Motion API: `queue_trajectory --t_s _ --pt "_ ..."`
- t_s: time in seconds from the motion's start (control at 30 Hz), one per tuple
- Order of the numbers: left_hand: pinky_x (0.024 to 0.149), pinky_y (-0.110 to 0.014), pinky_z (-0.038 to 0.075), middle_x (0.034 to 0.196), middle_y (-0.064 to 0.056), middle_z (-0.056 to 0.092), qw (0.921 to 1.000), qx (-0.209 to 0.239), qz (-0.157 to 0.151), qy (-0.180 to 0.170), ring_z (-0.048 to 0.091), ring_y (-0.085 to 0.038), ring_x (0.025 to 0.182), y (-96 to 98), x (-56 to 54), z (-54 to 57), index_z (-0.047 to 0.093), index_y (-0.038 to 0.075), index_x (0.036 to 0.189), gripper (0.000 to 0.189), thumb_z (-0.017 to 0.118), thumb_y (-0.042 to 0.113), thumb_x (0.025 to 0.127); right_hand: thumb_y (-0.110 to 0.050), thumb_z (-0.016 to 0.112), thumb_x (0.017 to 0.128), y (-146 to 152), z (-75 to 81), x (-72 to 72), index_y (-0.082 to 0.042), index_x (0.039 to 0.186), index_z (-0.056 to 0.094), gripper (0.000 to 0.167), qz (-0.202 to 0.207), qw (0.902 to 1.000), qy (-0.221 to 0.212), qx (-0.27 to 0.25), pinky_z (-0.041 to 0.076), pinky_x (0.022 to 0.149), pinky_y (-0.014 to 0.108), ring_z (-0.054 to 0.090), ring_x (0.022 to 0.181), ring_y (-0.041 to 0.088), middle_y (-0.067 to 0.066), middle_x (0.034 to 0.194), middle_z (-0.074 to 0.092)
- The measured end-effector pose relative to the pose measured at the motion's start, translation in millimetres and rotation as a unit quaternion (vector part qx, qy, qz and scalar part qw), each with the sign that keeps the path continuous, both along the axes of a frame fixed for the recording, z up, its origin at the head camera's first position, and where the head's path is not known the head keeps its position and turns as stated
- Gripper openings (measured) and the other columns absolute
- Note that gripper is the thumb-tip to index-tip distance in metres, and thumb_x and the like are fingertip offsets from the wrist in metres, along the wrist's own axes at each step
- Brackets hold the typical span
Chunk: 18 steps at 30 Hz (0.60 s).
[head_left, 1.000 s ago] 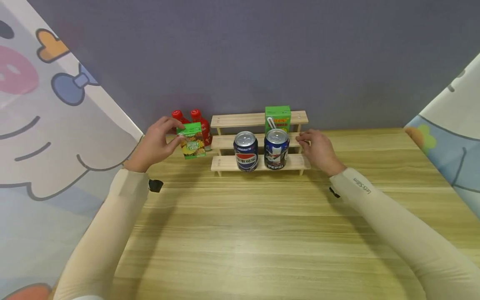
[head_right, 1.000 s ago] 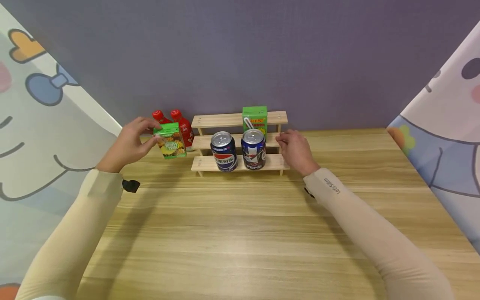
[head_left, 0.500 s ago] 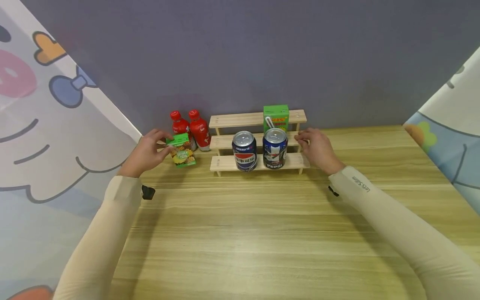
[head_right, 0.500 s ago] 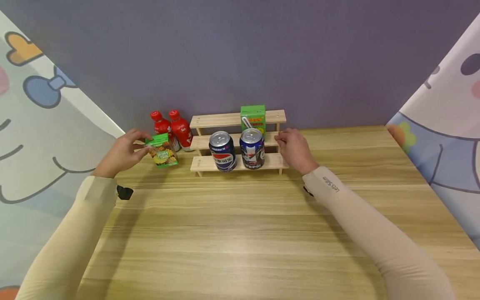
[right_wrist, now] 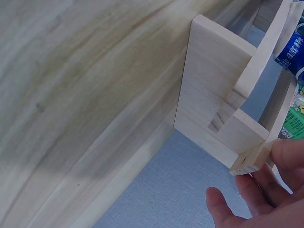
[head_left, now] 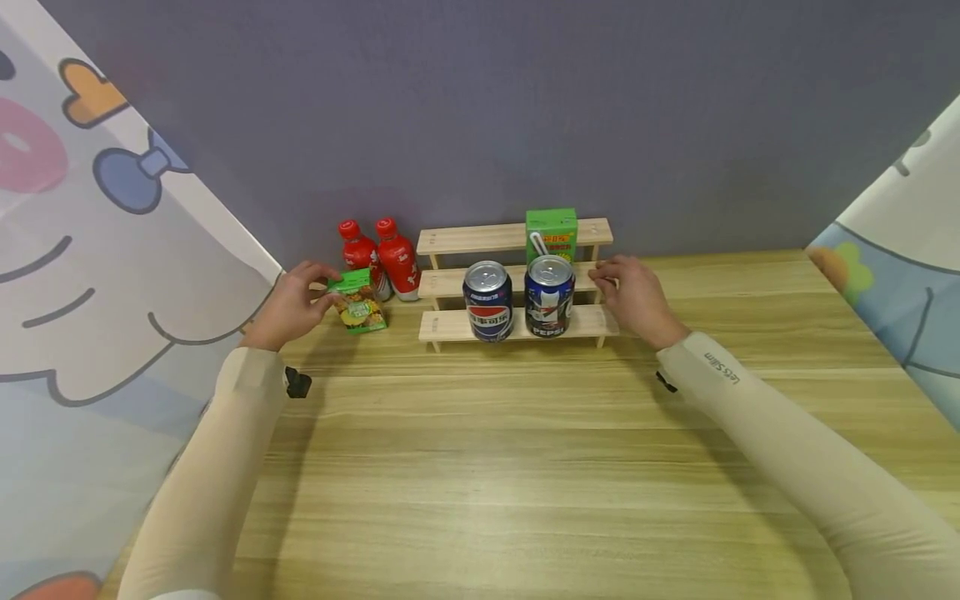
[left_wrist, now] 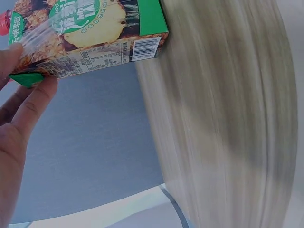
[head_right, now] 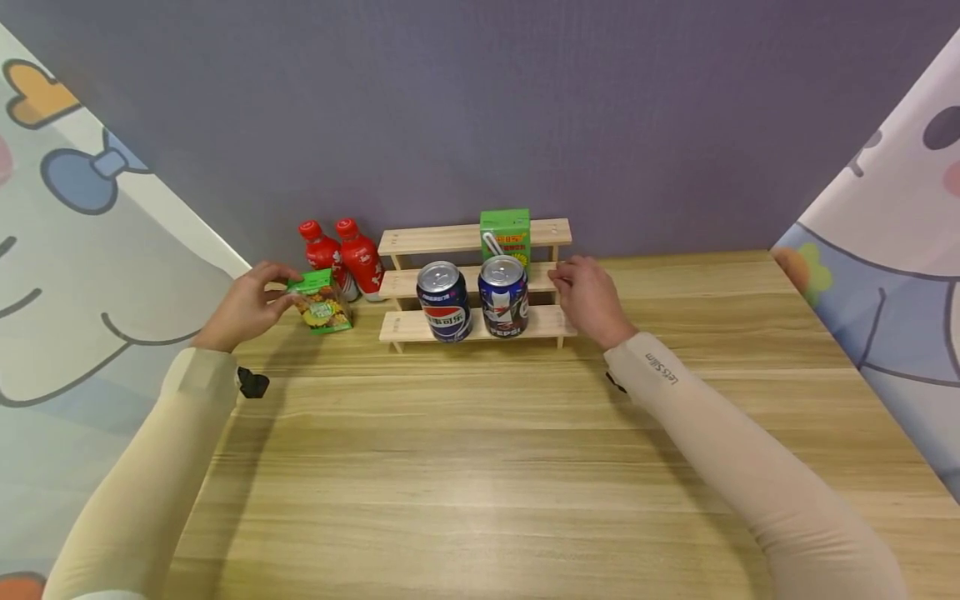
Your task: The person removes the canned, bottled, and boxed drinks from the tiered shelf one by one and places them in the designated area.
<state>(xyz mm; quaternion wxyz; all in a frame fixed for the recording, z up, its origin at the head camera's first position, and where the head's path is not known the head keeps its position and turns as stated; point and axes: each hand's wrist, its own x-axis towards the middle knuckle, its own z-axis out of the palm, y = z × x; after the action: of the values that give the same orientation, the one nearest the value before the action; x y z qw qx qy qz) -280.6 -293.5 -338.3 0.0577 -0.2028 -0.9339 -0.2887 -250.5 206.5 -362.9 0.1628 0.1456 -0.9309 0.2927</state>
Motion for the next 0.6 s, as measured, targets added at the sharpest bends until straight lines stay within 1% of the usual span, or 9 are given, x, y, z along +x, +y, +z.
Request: queue_trajectory --t_s 0.3,0.6 --pt "0.089 -0.044 0.046 0.115 -0.017 0.048 1.0000 0.004 -0.005 -0.001 0.051 -0.035 0.111 -6.2 -4.0 -3.4 0.053 -0.007 0.116 0.027 0.058 -0.006 0.089 0.002 0.059 0.090 -0.4 -0.9 -0.4 0.007 0.102 0.068 0.016 -0.001 1.0000 0.002 -0.002 0.040 0.085 0.052 0.052 0.100 0.039 0.022 0.109 0.060" --pt "0.091 -0.046 0.044 0.117 -0.017 0.047 0.9999 0.004 -0.010 -0.008 0.050 -0.037 0.114 -8.4 -8.0 -3.3 0.052 -0.005 0.118 0.028 0.057 -0.005 0.090 0.002 0.059 0.090 -0.4 -1.5 -0.1 0.007 0.103 0.067 0.017 -0.002 1.0000 -0.001 -0.003 0.040 0.086 0.052 0.052 0.101 0.039 0.022 0.111 0.060"
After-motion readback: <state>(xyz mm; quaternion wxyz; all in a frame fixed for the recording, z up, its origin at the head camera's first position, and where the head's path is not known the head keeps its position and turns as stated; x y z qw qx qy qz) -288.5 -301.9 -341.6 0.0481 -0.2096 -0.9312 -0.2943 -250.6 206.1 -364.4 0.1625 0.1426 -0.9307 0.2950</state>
